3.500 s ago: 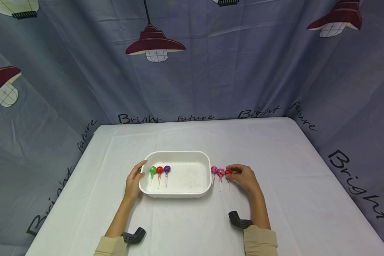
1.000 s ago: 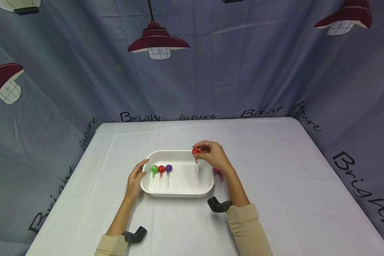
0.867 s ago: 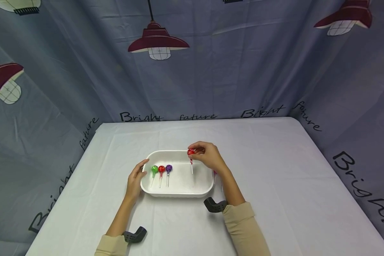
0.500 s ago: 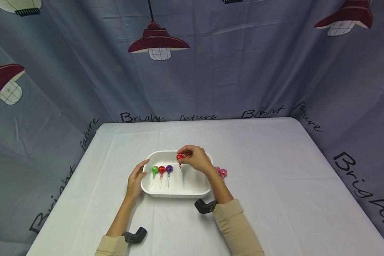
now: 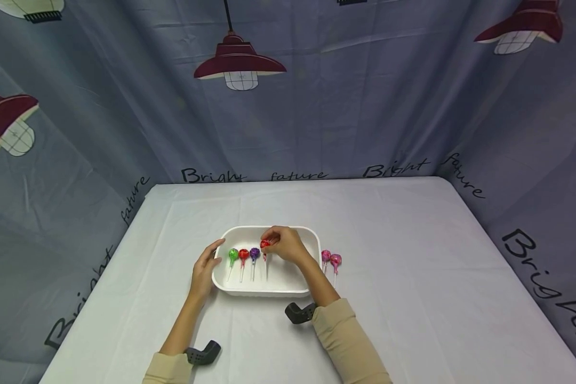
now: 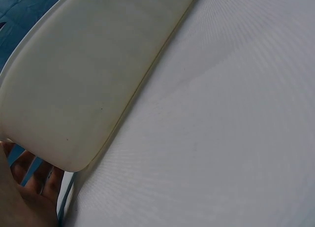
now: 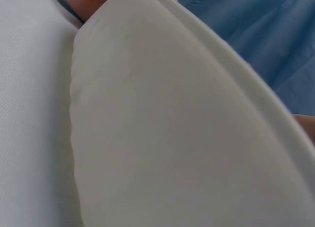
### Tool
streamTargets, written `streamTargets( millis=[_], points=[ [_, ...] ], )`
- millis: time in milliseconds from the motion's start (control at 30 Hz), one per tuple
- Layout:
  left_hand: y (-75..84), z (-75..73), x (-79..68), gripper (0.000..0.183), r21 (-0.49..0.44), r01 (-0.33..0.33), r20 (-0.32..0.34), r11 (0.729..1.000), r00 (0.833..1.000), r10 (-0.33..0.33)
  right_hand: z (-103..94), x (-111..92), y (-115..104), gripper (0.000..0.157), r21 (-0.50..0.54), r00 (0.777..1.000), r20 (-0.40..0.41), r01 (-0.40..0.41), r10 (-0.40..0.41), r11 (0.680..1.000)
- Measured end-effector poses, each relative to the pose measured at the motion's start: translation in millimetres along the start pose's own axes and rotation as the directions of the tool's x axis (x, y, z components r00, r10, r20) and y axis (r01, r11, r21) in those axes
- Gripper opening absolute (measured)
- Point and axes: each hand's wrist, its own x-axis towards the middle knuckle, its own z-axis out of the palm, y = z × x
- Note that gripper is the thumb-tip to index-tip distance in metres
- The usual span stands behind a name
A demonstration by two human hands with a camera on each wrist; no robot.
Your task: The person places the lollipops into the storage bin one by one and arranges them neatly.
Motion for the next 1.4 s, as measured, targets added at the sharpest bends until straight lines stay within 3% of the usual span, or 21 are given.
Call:
streamTargets(
  millis=[767, 1400],
  points=[
    [-1.0, 0.5, 0.6, 0.043, 0.02, 0.006, -0.006, 1.0, 1.0, -0.005, 6.6, 5.4, 10.4, 0.024, -0.098, 0.995, 0.093, 0.052, -0.043, 0.994],
    [-1.4, 0.9, -0.9, 0.043, 0.012, 0.023, -0.008, 1.0, 1.0, -0.022, 13.3, 5.1, 8.2, 0.022, -0.167, 0.994, 0.109, 0.014, 0.005, 0.986]
  ],
)
